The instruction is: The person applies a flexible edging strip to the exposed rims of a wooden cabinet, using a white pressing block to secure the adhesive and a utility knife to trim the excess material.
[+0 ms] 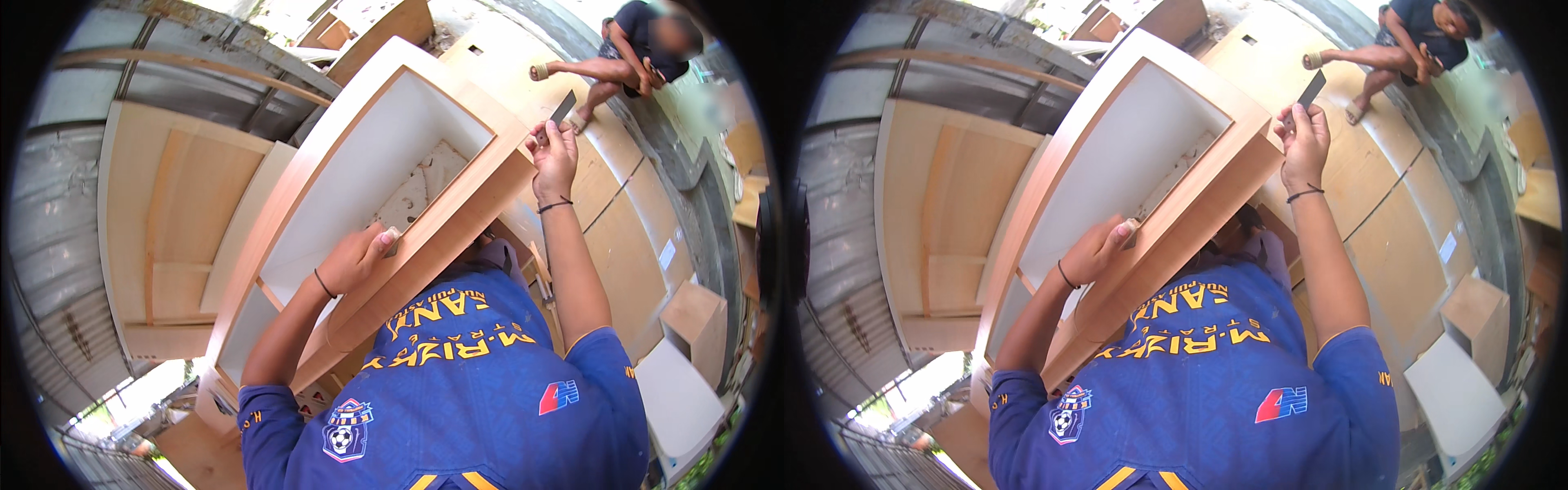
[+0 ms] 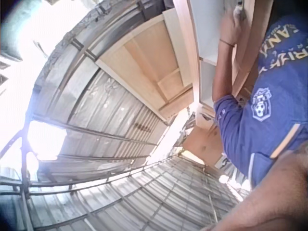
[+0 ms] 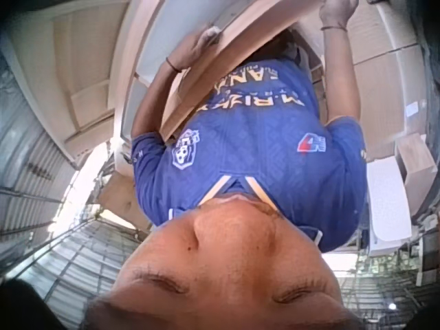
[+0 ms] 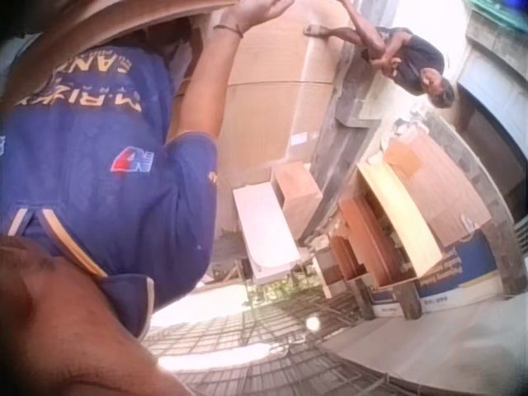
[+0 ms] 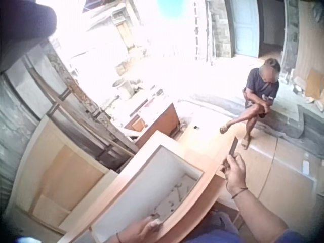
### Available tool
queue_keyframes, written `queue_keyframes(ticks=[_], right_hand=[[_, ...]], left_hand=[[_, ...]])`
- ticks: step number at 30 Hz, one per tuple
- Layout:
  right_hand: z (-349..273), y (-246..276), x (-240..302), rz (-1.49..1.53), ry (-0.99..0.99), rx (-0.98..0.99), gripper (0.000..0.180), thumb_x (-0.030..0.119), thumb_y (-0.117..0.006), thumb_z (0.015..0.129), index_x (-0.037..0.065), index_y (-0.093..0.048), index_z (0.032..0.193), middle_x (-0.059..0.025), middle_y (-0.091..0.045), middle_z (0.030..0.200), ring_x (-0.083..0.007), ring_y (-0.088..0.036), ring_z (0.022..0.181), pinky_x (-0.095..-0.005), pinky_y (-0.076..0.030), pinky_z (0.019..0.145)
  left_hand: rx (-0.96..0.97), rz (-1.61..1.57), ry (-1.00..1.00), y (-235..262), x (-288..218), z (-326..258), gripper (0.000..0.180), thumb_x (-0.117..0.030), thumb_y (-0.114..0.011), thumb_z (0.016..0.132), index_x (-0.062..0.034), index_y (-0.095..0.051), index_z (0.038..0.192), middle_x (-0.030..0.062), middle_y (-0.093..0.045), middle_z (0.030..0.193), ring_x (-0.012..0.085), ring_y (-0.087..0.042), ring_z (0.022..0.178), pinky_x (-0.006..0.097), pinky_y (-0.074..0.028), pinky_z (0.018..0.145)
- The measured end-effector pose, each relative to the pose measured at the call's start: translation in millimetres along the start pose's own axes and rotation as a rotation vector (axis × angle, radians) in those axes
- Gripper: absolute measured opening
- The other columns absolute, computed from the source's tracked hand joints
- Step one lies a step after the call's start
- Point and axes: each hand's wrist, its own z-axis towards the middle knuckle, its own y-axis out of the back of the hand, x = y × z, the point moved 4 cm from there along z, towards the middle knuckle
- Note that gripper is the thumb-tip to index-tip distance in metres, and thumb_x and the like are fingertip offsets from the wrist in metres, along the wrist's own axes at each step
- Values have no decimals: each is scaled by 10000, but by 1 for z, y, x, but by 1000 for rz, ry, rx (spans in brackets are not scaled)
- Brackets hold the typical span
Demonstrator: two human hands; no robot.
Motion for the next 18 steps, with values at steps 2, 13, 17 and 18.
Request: queue_keyframes(ticks=[2, 13, 17, 18], right_hand=[[-6, -3, -1, 50, -16, -68, 70, 148, -484, 929, 81, -494, 912, -11, -554, 795, -77, -532, 739, -241, -461, 608], [-10, -8, 3, -87, 100, -62, 84, 142, -474, 930, 65, -500, 909, -15, -549, 793, -70, -523, 698, -198, -426, 523], [-10, -10, 2, -78, 117, -50, 85, 136, -473, 931, 59, -497, 906, -17, -549, 791, -67, -527, 696, -194, -426, 509], [-10, -10, 2, -79, 115, -51, 86, 135, -472, 932, 57, -496, 905, -18, -549, 790, -66, -528, 694, -192, -425, 504]], left_hand=[[1, -14, -19, -1, -1, 1, 449, -392, -289, 980, 2, -456, 844, 200, -498, 735, 344, -482, 688, 401, -396, 670], [64, 0, -31, 0, -12, 14, 446, -384, -280, 986, 6, -441, 842, 193, -498, 728, 344, -491, 696, 394, -403, 678], [43, -20, -84, 1, -29, 35, 445, -378, -284, 987, 10, -442, 837, 203, -499, 722, 355, -492, 694, 398, -403, 677], [44, -11, -88, 1, -32, 42, 445, -378, -285, 987, 11, -443, 838, 206, -500, 722, 359, -493, 696, 400, -404, 677]])
